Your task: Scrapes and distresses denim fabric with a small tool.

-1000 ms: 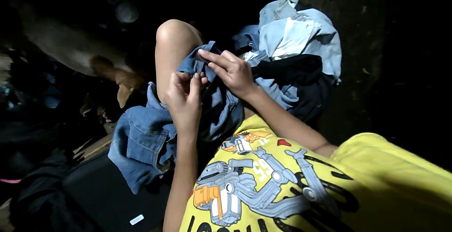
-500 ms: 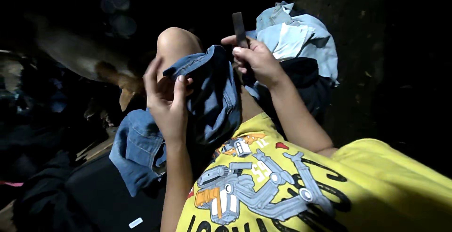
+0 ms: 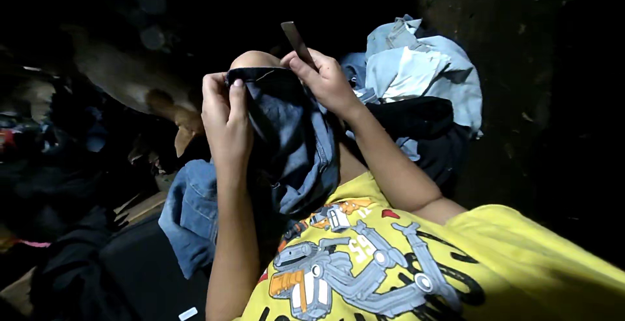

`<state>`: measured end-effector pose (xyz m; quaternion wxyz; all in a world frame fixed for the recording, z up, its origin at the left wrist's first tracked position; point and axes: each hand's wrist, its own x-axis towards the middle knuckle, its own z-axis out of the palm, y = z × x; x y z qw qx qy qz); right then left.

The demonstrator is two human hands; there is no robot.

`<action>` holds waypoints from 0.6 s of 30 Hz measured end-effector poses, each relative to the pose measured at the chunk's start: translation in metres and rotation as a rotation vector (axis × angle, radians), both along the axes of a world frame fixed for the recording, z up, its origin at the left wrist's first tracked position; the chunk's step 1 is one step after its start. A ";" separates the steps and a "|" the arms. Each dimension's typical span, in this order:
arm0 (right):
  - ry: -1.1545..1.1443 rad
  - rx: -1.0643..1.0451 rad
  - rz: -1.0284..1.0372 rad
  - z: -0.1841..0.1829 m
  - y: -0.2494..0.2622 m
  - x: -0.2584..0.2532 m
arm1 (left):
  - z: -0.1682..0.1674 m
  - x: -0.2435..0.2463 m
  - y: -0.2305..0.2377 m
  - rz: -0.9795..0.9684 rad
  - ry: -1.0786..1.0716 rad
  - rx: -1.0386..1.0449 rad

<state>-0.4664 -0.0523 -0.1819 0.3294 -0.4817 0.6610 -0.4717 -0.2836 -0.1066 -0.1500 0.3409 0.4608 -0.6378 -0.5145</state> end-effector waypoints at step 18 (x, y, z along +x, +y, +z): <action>0.008 -0.266 0.290 0.022 -0.011 0.030 | -0.001 0.018 0.024 0.003 0.274 0.250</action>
